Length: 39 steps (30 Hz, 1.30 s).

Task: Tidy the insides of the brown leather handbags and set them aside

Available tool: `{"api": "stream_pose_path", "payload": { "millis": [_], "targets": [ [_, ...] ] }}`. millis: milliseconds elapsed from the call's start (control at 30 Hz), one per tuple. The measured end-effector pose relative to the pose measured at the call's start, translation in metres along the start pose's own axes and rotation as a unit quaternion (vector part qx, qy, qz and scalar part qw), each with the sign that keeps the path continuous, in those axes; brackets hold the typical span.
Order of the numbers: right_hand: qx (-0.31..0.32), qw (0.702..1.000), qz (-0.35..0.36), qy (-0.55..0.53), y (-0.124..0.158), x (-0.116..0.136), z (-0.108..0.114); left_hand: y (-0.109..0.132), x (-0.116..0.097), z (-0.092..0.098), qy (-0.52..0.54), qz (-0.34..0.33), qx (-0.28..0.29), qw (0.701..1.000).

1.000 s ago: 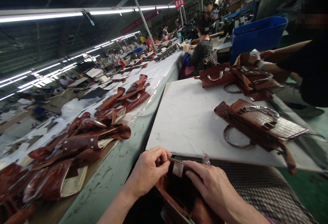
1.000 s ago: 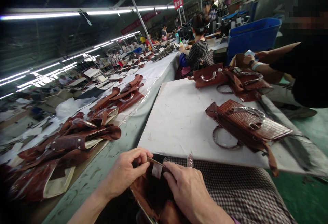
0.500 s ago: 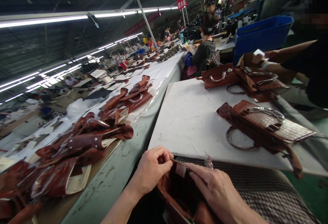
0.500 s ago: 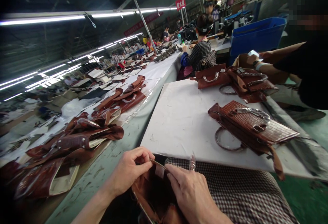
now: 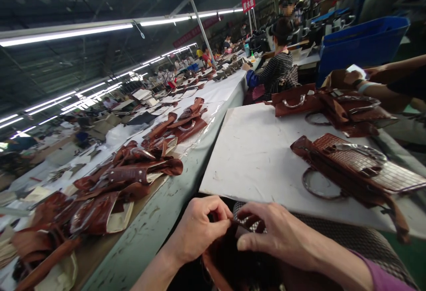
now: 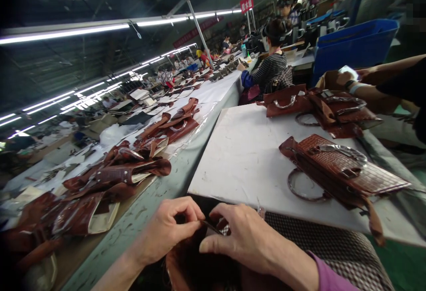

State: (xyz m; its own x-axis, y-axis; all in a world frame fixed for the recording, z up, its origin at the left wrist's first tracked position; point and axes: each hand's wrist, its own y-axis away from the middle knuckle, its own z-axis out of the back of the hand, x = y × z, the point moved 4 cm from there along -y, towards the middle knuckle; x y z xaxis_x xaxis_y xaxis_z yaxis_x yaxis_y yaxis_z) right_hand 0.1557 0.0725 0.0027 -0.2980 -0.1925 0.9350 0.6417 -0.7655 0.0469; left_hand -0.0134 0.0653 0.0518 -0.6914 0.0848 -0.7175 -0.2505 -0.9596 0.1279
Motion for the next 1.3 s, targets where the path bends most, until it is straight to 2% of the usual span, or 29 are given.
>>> {"api": "stream_pose_path", "payload": {
  "millis": [133,333,533,667,800,1033,1300],
  "targets": [
    [-0.027,0.999,0.024,-0.031,-0.021,-0.001,-0.018,0.011,-0.005,-0.002,-0.017,-0.012,-0.011,1.0],
    [-0.061,0.998,0.023,-0.026,-0.014,-0.003,-0.025,0.027,0.003,-0.001,0.1,0.108,-0.06,0.987],
    [-0.047,0.996,0.03,-0.063,-0.01,-0.002,-0.019,0.032,0.012,-0.008,0.11,0.168,-0.016,0.979],
    [-0.041,0.993,0.055,-0.098,-0.012,-0.005,-0.019,0.033,0.016,-0.011,0.142,0.179,-0.022,0.973],
    [-0.025,0.989,0.049,-0.139,-0.011,-0.008,-0.019,0.033,0.021,-0.012,0.159,0.186,-0.025,0.969],
    [0.0,0.991,0.045,-0.125,-0.013,-0.009,-0.018,0.029,0.029,-0.013,0.173,0.189,-0.01,0.966],
    [0.012,0.99,0.053,-0.133,-0.015,-0.016,-0.015,0.022,0.022,-0.014,0.158,0.176,0.001,0.972]
  ]
}}
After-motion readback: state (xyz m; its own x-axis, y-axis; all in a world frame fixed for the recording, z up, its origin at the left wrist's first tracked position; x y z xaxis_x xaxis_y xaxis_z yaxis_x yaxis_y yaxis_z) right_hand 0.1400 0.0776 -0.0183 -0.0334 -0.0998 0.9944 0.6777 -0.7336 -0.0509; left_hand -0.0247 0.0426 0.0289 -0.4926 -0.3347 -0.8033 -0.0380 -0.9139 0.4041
